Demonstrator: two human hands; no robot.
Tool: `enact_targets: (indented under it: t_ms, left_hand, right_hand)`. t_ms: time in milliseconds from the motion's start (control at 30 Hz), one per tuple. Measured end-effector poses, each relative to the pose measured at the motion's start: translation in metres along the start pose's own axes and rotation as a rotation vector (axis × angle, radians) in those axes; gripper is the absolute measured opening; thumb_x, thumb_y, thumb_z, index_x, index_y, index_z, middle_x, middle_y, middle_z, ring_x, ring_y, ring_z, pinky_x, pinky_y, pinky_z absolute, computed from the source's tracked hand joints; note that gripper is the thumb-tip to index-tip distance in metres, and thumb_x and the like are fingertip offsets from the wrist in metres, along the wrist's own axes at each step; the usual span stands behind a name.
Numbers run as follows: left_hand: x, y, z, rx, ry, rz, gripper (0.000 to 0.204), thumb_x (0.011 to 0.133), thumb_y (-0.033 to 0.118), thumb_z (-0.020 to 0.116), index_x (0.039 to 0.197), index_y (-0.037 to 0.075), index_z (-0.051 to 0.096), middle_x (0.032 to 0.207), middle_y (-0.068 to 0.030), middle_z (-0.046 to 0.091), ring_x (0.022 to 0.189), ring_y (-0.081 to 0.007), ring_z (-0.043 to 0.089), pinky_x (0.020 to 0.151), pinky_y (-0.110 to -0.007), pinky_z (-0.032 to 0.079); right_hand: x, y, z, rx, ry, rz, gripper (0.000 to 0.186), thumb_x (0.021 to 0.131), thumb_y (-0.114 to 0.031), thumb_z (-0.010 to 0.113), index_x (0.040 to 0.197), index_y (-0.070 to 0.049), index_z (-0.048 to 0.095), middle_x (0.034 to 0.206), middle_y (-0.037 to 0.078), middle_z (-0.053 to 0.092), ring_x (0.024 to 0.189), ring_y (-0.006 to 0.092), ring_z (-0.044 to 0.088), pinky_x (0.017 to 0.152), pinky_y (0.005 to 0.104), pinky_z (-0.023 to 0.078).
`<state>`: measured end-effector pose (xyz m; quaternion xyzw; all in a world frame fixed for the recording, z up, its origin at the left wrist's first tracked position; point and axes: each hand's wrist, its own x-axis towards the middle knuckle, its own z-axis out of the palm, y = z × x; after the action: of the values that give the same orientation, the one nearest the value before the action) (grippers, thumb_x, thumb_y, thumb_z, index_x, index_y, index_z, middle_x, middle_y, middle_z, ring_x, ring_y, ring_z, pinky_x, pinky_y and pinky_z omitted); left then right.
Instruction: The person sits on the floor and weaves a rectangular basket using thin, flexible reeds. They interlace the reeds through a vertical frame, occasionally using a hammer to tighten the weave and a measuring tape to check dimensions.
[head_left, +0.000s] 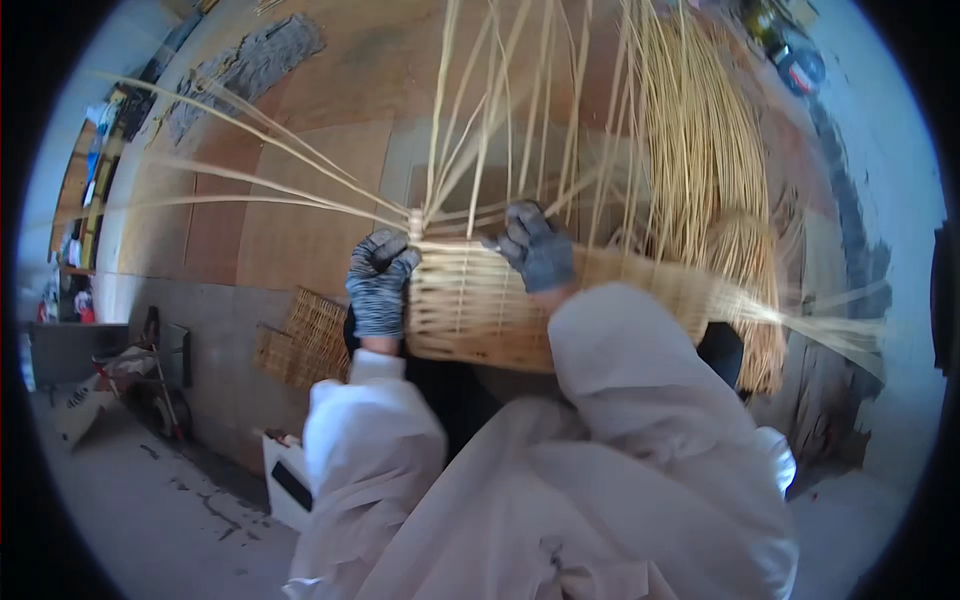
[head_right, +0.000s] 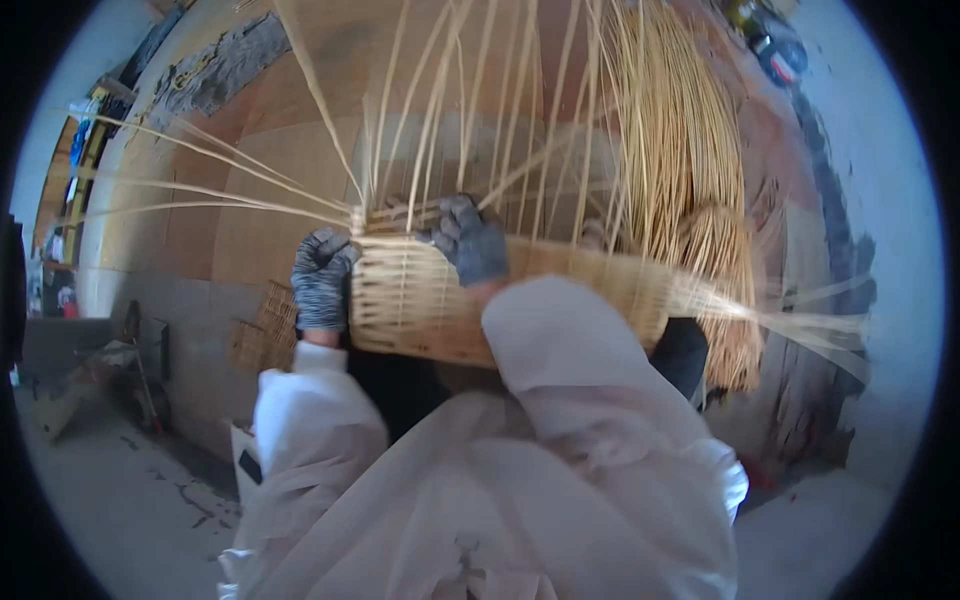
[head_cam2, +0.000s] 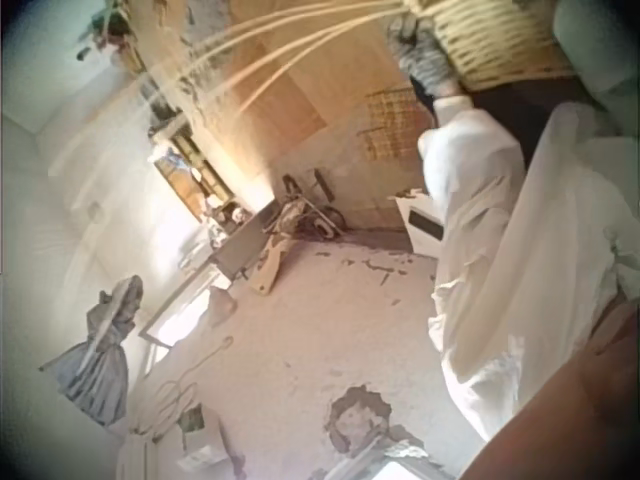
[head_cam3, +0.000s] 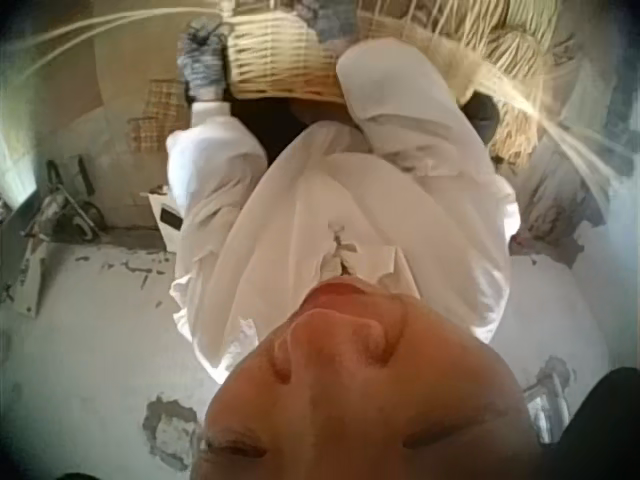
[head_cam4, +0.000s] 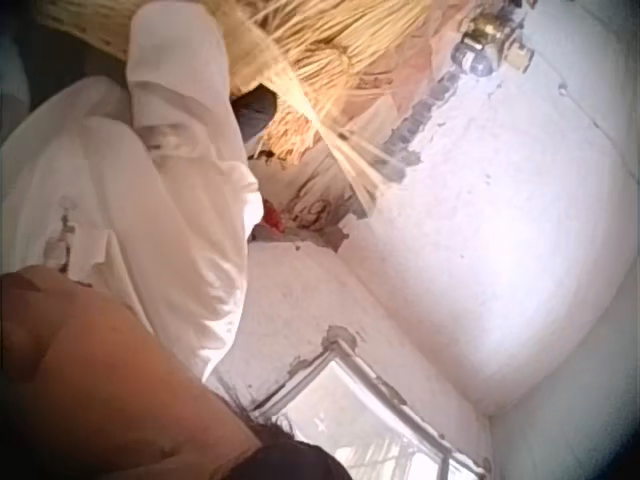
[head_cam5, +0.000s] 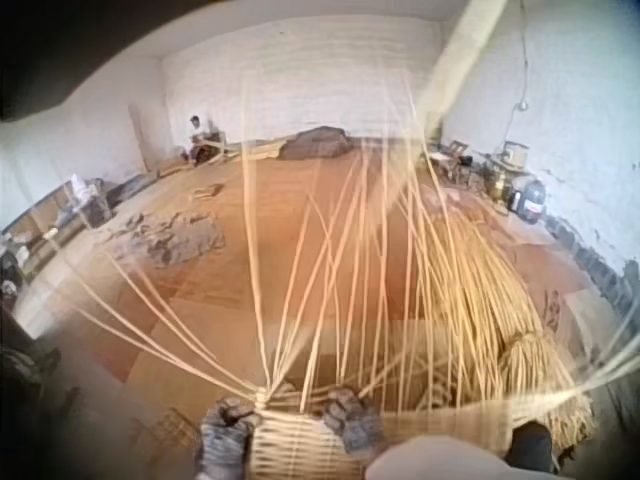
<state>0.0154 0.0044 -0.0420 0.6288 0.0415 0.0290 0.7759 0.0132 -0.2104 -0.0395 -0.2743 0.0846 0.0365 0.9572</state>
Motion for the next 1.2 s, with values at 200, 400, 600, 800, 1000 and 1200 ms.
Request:
enact_targets:
  t_ms: [200, 400, 600, 800, 1000, 1200]
  left_hand:
    - [0.047, 0.022, 0.005, 0.414, -0.423, -0.313, 0.049, 0.077, 0.023, 0.069, 0.116, -0.002, 0.052, 0.102, -0.0112, 0.060, 0.096, -0.0181, 0.055, 0.085, -0.030, 0.043]
    - [0.054, -0.011, 0.030, 0.207, -0.072, -0.370, 0.038, 0.076, 0.006, 0.068, 0.111, -0.003, 0.056, 0.095, -0.0092, 0.062, 0.085, -0.0157, 0.057, 0.075, -0.027, 0.047]
    - [0.039, -0.008, 0.025, 0.515, 0.063, -0.380, 0.036, 0.073, 0.012, 0.071, 0.104, -0.003, 0.059, 0.090, -0.0114, 0.063, 0.081, -0.0187, 0.057, 0.073, -0.032, 0.047]
    - [-0.004, -0.011, 0.033, 0.979, 0.291, 0.337, 0.052, 0.070, 0.013, 0.077, 0.111, -0.005, 0.051, 0.094, -0.0153, 0.060, 0.087, -0.0224, 0.054, 0.080, -0.032, 0.044]
    - [0.010, 0.022, 0.097, 1.536, -0.076, 0.085, 0.041, 0.087, 0.041, 0.050, 0.099, 0.003, 0.060, 0.091, -0.0210, 0.064, 0.087, -0.0371, 0.061, 0.081, -0.043, 0.048]
    - [0.028, 0.017, 0.097, 1.670, -0.243, 0.015, 0.041, 0.088, 0.038, 0.041, 0.095, 0.004, 0.063, 0.091, -0.0221, 0.063, 0.086, -0.0410, 0.059, 0.079, -0.048, 0.045]
  right_hand:
    - [0.033, 0.002, -0.023, -0.173, 0.001, -0.055, 0.010, 0.089, -0.007, 0.050, 0.092, -0.002, 0.057, 0.077, 0.001, 0.052, 0.061, 0.0104, 0.050, 0.058, 0.0256, 0.046]
    - [0.119, -0.019, 0.011, -1.546, 0.202, -0.114, 0.014, 0.088, -0.015, 0.049, 0.097, -0.005, 0.054, 0.088, 0.007, 0.055, 0.070, 0.0186, 0.058, 0.069, 0.0301, 0.053]
    - [0.003, -0.031, -0.075, -0.586, -0.036, -0.261, 0.018, 0.091, -0.018, 0.049, 0.108, -0.013, 0.055, 0.105, 0.008, 0.060, 0.090, 0.0229, 0.061, 0.078, 0.0360, 0.054]
    - [0.008, -0.015, -0.084, 0.106, 0.085, -0.065, 0.015, 0.091, -0.027, 0.052, 0.095, -0.013, 0.052, 0.073, -0.001, 0.046, 0.059, 0.0152, 0.046, 0.076, 0.0526, 0.049]
    - [-0.001, -0.023, -0.035, -0.058, 0.086, -0.110, 0.015, 0.091, -0.023, 0.052, 0.082, -0.012, 0.048, 0.063, -0.003, 0.040, 0.050, 0.0129, 0.041, 0.059, 0.0358, 0.051]
    - [-0.005, -0.029, -0.038, 0.100, -0.211, -0.151, 0.012, 0.090, -0.015, 0.051, 0.080, -0.009, 0.050, 0.064, -0.003, 0.047, 0.057, 0.0133, 0.050, 0.056, 0.0299, 0.049]
